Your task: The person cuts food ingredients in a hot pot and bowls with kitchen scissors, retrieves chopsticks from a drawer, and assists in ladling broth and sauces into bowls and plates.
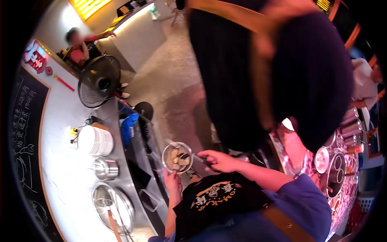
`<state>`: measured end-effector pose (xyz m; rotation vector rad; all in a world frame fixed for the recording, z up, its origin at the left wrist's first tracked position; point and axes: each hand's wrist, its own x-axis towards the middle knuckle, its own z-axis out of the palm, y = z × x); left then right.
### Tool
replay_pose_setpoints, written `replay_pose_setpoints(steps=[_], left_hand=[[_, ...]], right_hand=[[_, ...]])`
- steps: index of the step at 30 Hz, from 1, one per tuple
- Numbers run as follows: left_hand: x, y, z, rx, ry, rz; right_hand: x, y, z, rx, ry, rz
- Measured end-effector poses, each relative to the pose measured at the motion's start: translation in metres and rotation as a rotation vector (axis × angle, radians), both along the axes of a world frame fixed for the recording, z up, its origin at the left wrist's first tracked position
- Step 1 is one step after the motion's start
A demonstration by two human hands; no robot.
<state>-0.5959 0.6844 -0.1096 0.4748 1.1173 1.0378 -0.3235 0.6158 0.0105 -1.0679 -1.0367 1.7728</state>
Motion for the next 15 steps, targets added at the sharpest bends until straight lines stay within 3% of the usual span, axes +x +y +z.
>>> replay_pose_setpoints(steps=[7, 15], left_hand=[[-0.005, 0.19, 0.009, 0.011, 0.04, -0.292], [0.125, 0.346, -0.003, 0.038, -0.009, -0.563]], right_hand=[[-0.026, 0.131, -0.011, -0.125, 0.001, -0.559], [0.041, 0.196, -0.033, -0.206, 0.041, -0.947]])
